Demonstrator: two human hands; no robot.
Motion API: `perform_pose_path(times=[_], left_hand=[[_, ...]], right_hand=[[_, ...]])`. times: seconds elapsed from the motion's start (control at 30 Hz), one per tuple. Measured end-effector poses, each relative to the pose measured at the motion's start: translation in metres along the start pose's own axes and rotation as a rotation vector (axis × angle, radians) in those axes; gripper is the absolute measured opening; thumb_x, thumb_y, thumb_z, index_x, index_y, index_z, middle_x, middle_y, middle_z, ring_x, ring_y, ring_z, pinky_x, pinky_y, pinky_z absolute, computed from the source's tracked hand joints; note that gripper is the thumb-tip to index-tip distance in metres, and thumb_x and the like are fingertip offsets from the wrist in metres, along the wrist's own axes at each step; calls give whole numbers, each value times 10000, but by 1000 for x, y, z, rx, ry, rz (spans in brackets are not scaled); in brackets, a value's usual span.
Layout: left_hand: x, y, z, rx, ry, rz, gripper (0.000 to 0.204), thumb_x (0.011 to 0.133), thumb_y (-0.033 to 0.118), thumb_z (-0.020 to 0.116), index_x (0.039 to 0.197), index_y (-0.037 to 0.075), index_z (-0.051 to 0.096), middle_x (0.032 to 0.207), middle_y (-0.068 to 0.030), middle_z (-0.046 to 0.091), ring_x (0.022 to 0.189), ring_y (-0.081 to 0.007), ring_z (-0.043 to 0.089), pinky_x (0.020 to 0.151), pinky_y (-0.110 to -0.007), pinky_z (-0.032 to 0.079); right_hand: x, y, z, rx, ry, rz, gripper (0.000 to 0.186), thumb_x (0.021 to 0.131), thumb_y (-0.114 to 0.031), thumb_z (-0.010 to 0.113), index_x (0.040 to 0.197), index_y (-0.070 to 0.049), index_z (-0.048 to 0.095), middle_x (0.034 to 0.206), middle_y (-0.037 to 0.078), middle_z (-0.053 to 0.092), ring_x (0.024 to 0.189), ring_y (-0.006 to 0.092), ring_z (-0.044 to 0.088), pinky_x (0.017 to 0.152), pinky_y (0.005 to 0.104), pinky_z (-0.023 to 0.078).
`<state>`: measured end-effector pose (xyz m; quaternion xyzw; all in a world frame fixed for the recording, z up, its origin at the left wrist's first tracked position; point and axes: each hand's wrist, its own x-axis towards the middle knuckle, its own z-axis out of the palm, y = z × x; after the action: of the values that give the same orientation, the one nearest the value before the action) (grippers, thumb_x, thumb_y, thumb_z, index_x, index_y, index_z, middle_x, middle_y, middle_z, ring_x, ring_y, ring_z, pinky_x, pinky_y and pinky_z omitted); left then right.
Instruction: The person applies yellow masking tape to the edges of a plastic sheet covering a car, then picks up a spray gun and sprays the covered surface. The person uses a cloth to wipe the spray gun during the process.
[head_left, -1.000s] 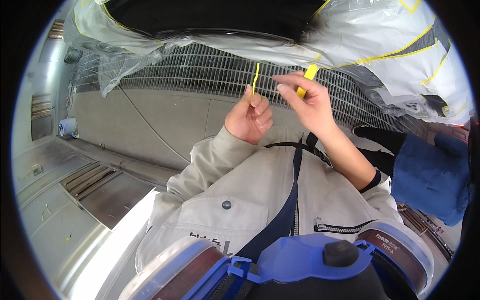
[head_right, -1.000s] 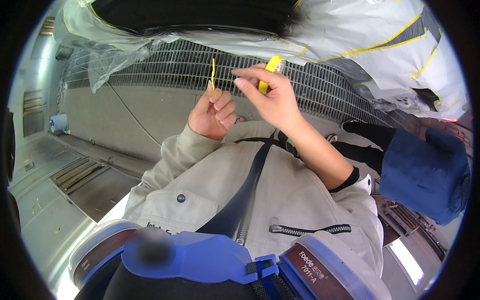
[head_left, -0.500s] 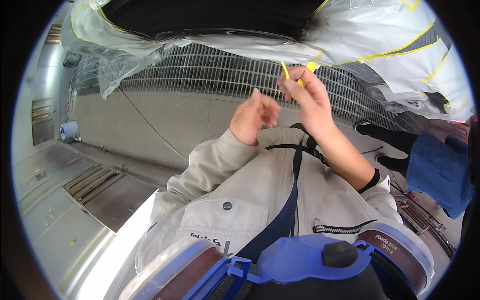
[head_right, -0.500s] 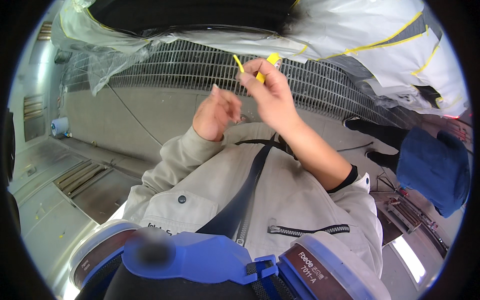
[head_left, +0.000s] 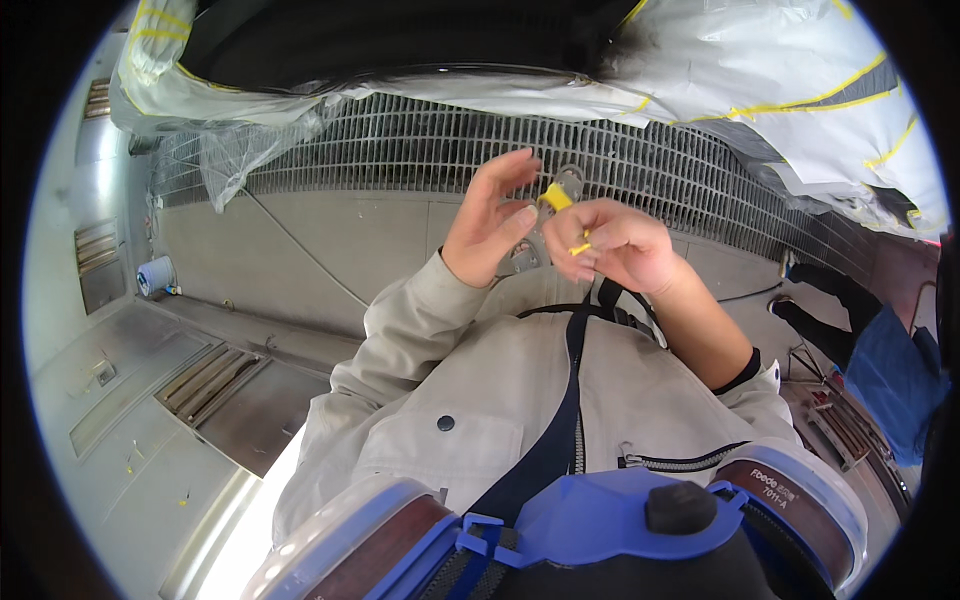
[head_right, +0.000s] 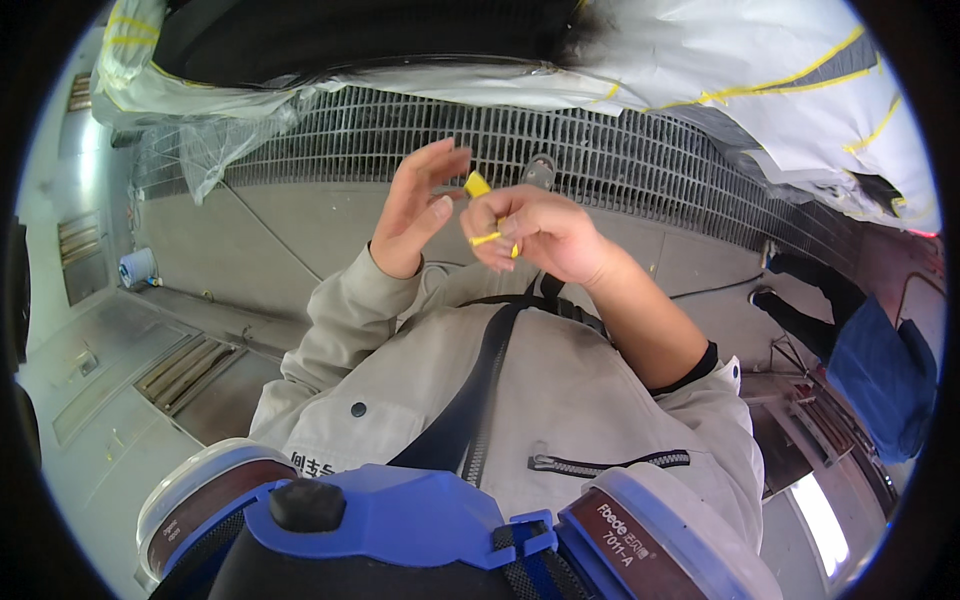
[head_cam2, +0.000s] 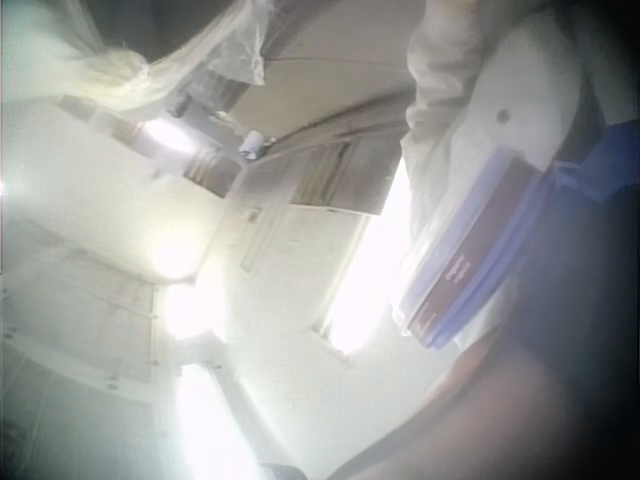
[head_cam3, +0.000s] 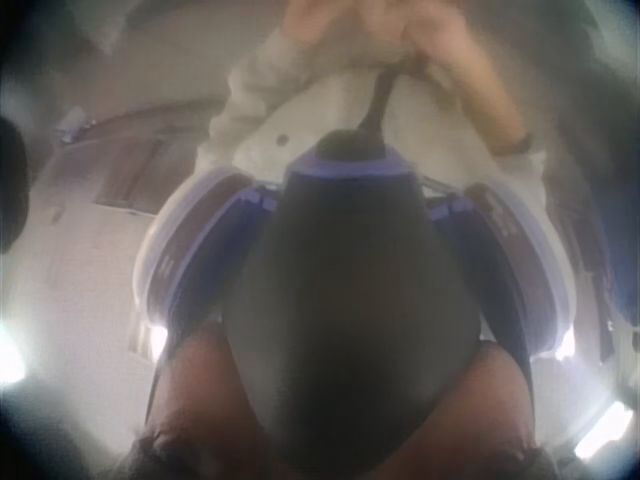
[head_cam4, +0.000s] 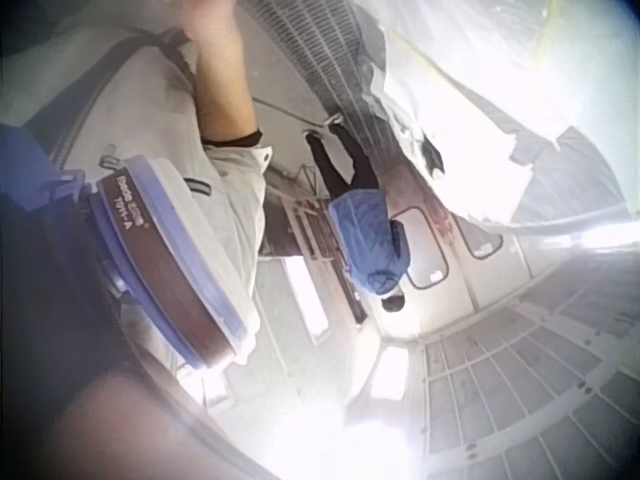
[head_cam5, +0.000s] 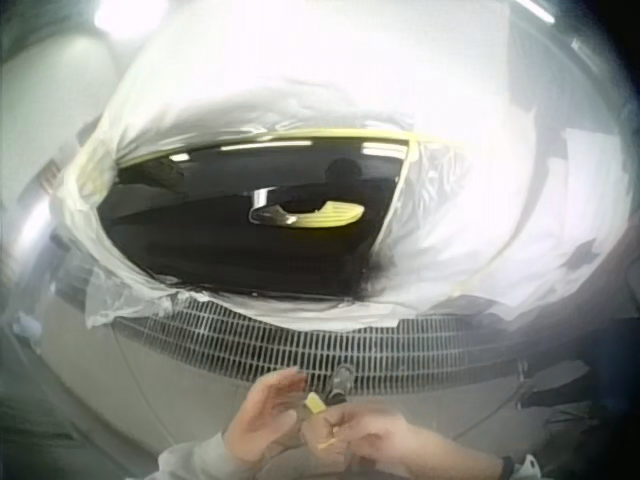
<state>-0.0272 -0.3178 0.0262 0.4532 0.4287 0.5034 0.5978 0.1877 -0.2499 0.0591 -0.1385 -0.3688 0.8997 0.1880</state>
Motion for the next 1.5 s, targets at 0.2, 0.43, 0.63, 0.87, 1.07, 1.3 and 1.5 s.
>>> perform_pose_path(times=[0.2, 0.43, 0.63, 0.87, 1.07, 1.3, 1.5], left_hand=[[57, 11, -3, -93, 14, -112, 416, 1090, 149, 535, 1493, 52, 500, 1101, -33, 610, 1000, -113, 569, 902, -263, 456], [115, 69, -18, 434, 299, 187, 375, 920, -37, 584, 1276, 22, 684, 830, 31, 531, 720, -53, 447, 654, -226, 368], [156, 83, -23, 731, 201, 231, 281, 846, -34, 804, 1121, 15, 771, 893, -76, 739, 740, -161, 654, 651, -266, 494], [179, 57, -65, 641, 215, 163, 157, 877, -32, 819, 1024, 25, 810, 923, -113, 781, 767, -212, 731, 662, -300, 571], [215, 39, -101, 569, 181, 195, 118, 906, -10, 811, 1021, 14, 807, 918, -107, 782, 754, -183, 722, 610, -266, 551], [235, 19, -130, 483, 145, 139, 117, 971, 33, 752, 1074, -14, 784, 948, -126, 783, 778, -186, 732, 677, -262, 561], [219, -1, -146, 369, 220, -128, 206, 1033, 99, 704, 1184, -26, 766, 922, -101, 750, 803, -153, 724, 724, -273, 554]], right_hand=[[29, -31, -42, 2, -93, 75, 284, 939, -304, 603, 822, -48, 565, 876, 55, 574, 876, 167, 576, 857, 303, 454], [59, -104, -99, -569, 166, -213, 66, 1021, -52, 637, 1010, 6, 667, 1143, 97, 684, 949, 141, 654, 822, 288, 522], [100, -133, -109, -897, 179, -272, 66, 934, -26, 739, 957, 16, 695, 763, 76, 674, 624, 140, 618, 577, 275, 504], [136, -122, -119, -921, 408, -320, 139, 888, 61, 779, 1012, -3, 778, 884, 78, 738, 763, 147, 690, 675, 266, 540], [166, -102, -125, -956, 645, -461, 123, 882, 46, 803, 986, -17, 784, 893, 76, 748, 733, 135, 699, 662, 255, 567], [200, -102, -144, -1204, 762, -710, 176, 827, 85, 821, 966, -7, 762, 797, 32, 669, 595, 71, 555, 525, 209, 436], [232, -106, -166, -1461, 1121, -820, 207, 792, 52, 863, 963, -50, 804, 694, -27, 558, 521, 48, 409, 489, 218, 314]])
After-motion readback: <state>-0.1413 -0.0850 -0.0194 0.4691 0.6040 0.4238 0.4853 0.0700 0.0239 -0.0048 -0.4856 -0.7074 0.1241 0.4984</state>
